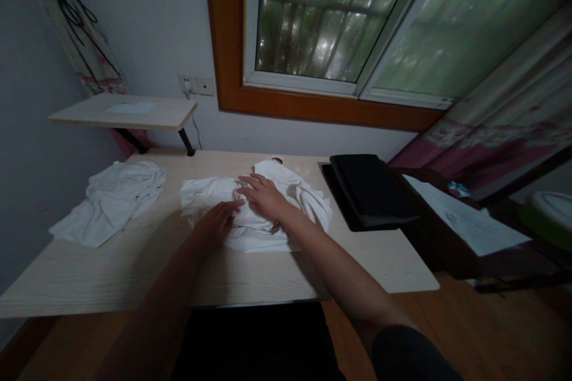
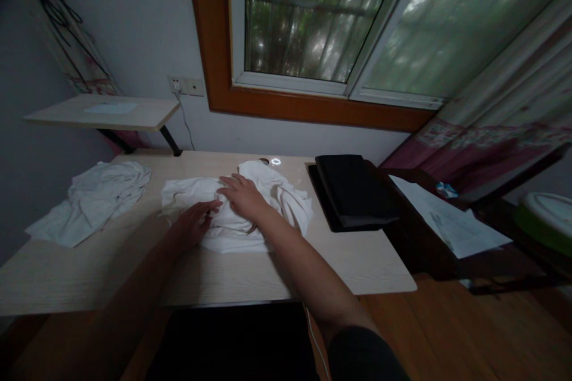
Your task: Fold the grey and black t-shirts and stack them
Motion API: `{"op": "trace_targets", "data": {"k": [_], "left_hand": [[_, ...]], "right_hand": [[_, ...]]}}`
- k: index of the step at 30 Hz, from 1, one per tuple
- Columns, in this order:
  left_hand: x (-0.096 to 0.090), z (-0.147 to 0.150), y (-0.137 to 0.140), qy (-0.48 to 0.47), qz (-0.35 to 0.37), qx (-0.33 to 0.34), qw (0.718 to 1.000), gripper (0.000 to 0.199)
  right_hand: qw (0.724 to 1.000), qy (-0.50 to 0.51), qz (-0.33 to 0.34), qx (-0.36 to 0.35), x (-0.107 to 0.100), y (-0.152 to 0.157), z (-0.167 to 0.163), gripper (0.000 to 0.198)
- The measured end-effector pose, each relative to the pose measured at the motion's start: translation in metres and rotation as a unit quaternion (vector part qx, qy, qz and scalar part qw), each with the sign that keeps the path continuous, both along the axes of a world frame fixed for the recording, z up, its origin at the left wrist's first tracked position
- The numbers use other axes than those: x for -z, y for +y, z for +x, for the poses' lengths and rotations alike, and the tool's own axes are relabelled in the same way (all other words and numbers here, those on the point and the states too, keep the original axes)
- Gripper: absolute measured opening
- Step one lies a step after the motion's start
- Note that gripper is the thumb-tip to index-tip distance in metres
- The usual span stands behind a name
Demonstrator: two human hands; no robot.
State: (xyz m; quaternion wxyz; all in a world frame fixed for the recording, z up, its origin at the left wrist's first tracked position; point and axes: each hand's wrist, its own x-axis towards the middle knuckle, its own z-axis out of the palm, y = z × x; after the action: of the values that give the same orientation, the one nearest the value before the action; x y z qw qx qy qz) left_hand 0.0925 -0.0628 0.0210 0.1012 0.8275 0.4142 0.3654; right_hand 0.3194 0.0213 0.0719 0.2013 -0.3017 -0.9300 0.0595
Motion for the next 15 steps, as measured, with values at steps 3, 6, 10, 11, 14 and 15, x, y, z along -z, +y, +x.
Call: {"op": "trace_targets", "data": {"k": [3, 6, 10, 11, 14, 15], "left_hand": [[-0.002, 0.001, -0.002, -0.006, 0.030, -0.009, 1.000, 0.047], [-0.003, 0.000, -0.001, -0.023, 0.047, -0.035, 0.998, 0.046], [0.000, -0.003, 0.003, -0.037, 0.043, -0.033, 0.998, 0.056], [0.001, -0.003, 0.004, -0.031, 0.041, -0.030, 0.998, 0.056], [0.005, -0.003, 0.007, 0.010, 0.027, -0.018, 0.999, 0.052], [0.006, -0.003, 0.008, 0.022, 0.022, -0.015, 0.999, 0.051]], "right_hand": [[1.000, -0.013, 0.009, -0.006, 0.001, 0.003, 0.001, 0.034], [0.999, 0.027, 0.010, 0.021, 0.003, 0.003, 0.012, 0.029], [0.991, 0.125, 0.004, 0.043, 0.002, -0.001, 0.039, 0.022], [0.987, 0.153, 0.006, 0.043, 0.002, -0.003, 0.046, 0.021], [0.974, 0.220, 0.026, 0.055, -0.001, -0.013, 0.065, 0.018], [0.971, 0.228, 0.034, 0.060, -0.002, -0.017, 0.071, 0.017]]}}
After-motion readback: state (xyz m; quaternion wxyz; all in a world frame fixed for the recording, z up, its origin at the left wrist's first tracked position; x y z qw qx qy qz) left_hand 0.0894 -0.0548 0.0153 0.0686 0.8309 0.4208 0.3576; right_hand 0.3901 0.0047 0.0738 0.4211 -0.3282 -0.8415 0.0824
